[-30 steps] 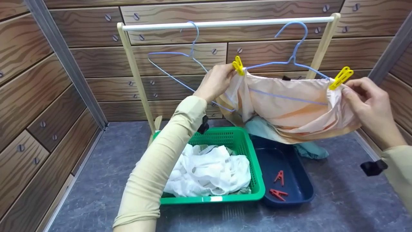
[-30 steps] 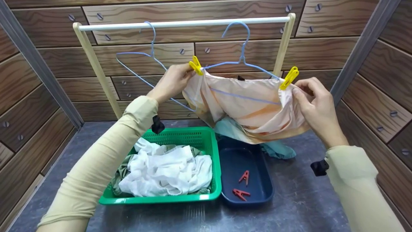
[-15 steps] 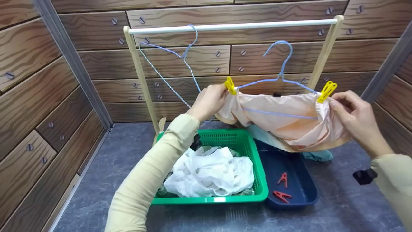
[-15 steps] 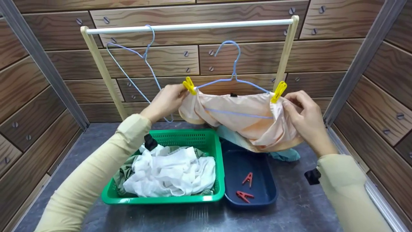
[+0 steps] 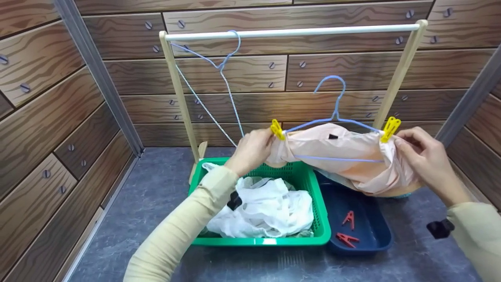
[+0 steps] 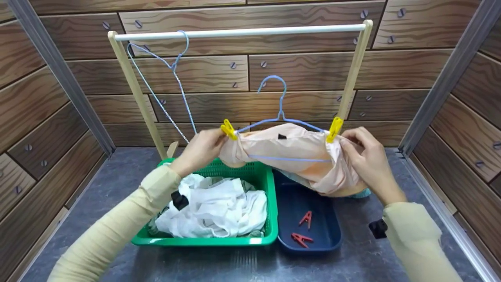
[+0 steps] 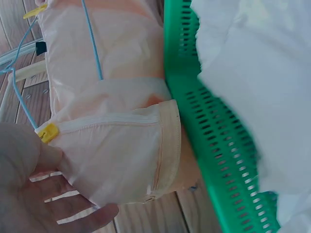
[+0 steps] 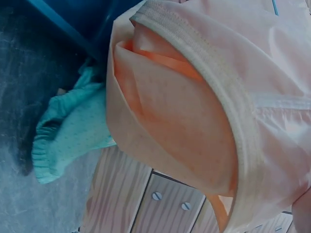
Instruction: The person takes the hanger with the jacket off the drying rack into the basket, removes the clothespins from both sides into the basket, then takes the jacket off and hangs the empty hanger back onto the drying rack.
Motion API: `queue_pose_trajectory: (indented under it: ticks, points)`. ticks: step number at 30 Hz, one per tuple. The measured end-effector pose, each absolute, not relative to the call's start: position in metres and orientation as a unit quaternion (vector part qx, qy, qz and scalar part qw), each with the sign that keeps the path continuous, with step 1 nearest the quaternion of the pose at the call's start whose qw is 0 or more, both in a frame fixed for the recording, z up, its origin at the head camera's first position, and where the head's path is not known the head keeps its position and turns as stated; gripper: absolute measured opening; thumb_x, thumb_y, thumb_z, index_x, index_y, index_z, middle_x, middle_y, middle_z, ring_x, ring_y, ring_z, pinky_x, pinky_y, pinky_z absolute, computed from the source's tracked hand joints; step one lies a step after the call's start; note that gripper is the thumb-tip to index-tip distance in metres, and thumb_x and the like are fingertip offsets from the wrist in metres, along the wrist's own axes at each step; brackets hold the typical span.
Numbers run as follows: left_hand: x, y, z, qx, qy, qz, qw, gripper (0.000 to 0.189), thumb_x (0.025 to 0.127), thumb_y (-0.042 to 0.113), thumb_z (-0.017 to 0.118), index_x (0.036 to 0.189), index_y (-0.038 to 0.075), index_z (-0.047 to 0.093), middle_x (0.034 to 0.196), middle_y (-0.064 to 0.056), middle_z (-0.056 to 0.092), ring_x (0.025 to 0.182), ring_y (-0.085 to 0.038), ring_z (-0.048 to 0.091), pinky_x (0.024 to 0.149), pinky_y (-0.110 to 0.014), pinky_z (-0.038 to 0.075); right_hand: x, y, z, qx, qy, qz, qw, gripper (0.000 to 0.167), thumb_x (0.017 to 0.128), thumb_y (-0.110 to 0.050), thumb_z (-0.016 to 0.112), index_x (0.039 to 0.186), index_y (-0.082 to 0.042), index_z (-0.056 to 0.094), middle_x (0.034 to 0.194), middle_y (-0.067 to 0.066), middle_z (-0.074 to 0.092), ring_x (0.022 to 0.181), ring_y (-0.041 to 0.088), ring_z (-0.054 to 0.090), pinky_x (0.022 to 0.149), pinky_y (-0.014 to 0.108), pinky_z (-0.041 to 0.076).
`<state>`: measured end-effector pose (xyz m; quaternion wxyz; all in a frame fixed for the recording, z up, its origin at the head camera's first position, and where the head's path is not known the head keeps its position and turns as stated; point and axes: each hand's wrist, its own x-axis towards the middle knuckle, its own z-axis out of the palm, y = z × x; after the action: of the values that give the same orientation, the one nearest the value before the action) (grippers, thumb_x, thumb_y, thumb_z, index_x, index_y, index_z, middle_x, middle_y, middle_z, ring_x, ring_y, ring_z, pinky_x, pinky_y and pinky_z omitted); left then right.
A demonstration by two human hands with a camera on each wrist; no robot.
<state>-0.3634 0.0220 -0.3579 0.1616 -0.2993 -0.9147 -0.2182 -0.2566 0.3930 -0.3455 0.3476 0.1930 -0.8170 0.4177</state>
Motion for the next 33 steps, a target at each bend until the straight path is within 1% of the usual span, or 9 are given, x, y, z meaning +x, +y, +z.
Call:
queue_pose_trajectory:
  ticks: [4,8,13,16,19,23,25,30,33]
  points:
    - [-0.359,0.017,-0.369,-0.317,-0.910,-0.225,0.143,0.022,0.105,0.019,0.049,0.111,0.009,0.068,0.093,-0.005,0.069,0.081,-0.018,0.065,0.067,-0.035,0.052,-0.254,0.393,-0.353,0.189,-0.826,0.410,0.337,0.010,0.088,0.017,0.059,0.097,0.014,0.063,0.090,0.008,0.060,0.081,0.010,0.053,0.073,0.010,0.043]
    - [-0.359,0.011,-0.373,-0.322,-0.908,-0.243,0.113,0.024,0.104,0.020,0.050,0.116,0.009,0.068,0.091,-0.003,0.069,0.072,-0.014,0.060,0.063,-0.030,0.049,-0.253,0.391,-0.357,0.185,-0.834,0.401,0.331,0.012,0.088,0.017,0.059,0.098,0.013,0.064,0.091,0.007,0.060,0.081,0.009,0.052,0.073,0.010,0.042]
    - [-0.365,-0.001,-0.372,-0.329,-0.898,-0.276,0.093,0.026,0.105,0.019,0.050,0.122,0.009,0.067,0.106,-0.005,0.070,0.080,-0.012,0.062,0.066,-0.026,0.051,-0.256,0.385,-0.358,0.189,-0.834,0.400,0.329,0.011,0.089,0.016,0.060,0.098,0.013,0.064,0.092,0.010,0.060,0.081,0.010,0.053,0.073,0.010,0.042]
    - [-0.370,-0.008,-0.372,-0.333,-0.889,-0.301,0.090,0.026,0.105,0.018,0.048,0.123,0.009,0.065,0.110,-0.005,0.069,0.081,-0.012,0.062,0.067,-0.026,0.051,-0.259,0.379,-0.358,0.193,-0.831,0.408,0.326,0.010,0.090,0.014,0.060,0.099,0.013,0.064,0.092,0.014,0.060,0.083,0.009,0.054,0.074,0.010,0.043]
    - [-0.373,-0.016,-0.371,-0.335,-0.887,-0.300,0.109,0.025,0.106,0.020,0.047,0.121,0.011,0.065,0.108,-0.004,0.069,0.078,-0.013,0.059,0.066,-0.029,0.049,-0.262,0.372,-0.358,0.194,-0.830,0.407,0.327,0.010,0.089,0.014,0.060,0.099,0.013,0.064,0.093,0.014,0.060,0.083,0.008,0.055,0.075,0.010,0.044]
    - [-0.377,-0.027,-0.372,-0.328,-0.889,-0.282,0.149,0.023,0.106,0.023,0.047,0.118,0.014,0.065,0.107,-0.001,0.068,0.083,-0.012,0.060,0.070,-0.030,0.048,-0.265,0.361,-0.356,0.188,-0.831,0.413,0.321,0.011,0.090,0.014,0.060,0.100,0.013,0.064,0.093,0.012,0.061,0.082,0.009,0.054,0.074,0.010,0.044]
    - [-0.378,-0.032,-0.373,-0.323,-0.889,-0.284,0.160,0.022,0.105,0.022,0.048,0.118,0.015,0.065,0.108,0.000,0.068,0.085,-0.012,0.060,0.071,-0.031,0.049,-0.267,0.356,-0.355,0.187,-0.829,0.423,0.313,0.010,0.091,0.011,0.061,0.100,0.012,0.064,0.093,0.014,0.060,0.082,0.010,0.054,0.074,0.011,0.045]
    - [-0.379,-0.041,-0.372,-0.312,-0.887,-0.298,0.163,0.021,0.104,0.021,0.051,0.117,0.015,0.066,0.108,-0.001,0.068,0.083,-0.013,0.059,0.069,-0.032,0.048,-0.270,0.349,-0.353,0.193,-0.825,0.432,0.308,0.010,0.093,0.007,0.061,0.101,0.012,0.064,0.094,0.022,0.059,0.082,0.014,0.054,0.074,0.013,0.044]
    - [-0.378,-0.043,-0.372,-0.313,-0.888,-0.296,0.159,0.021,0.104,0.021,0.051,0.118,0.014,0.066,0.108,-0.001,0.069,0.082,-0.013,0.059,0.069,-0.031,0.047,-0.270,0.347,-0.354,0.190,-0.826,0.431,0.310,0.010,0.093,0.007,0.061,0.101,0.012,0.065,0.094,0.022,0.059,0.082,0.014,0.054,0.074,0.012,0.044]
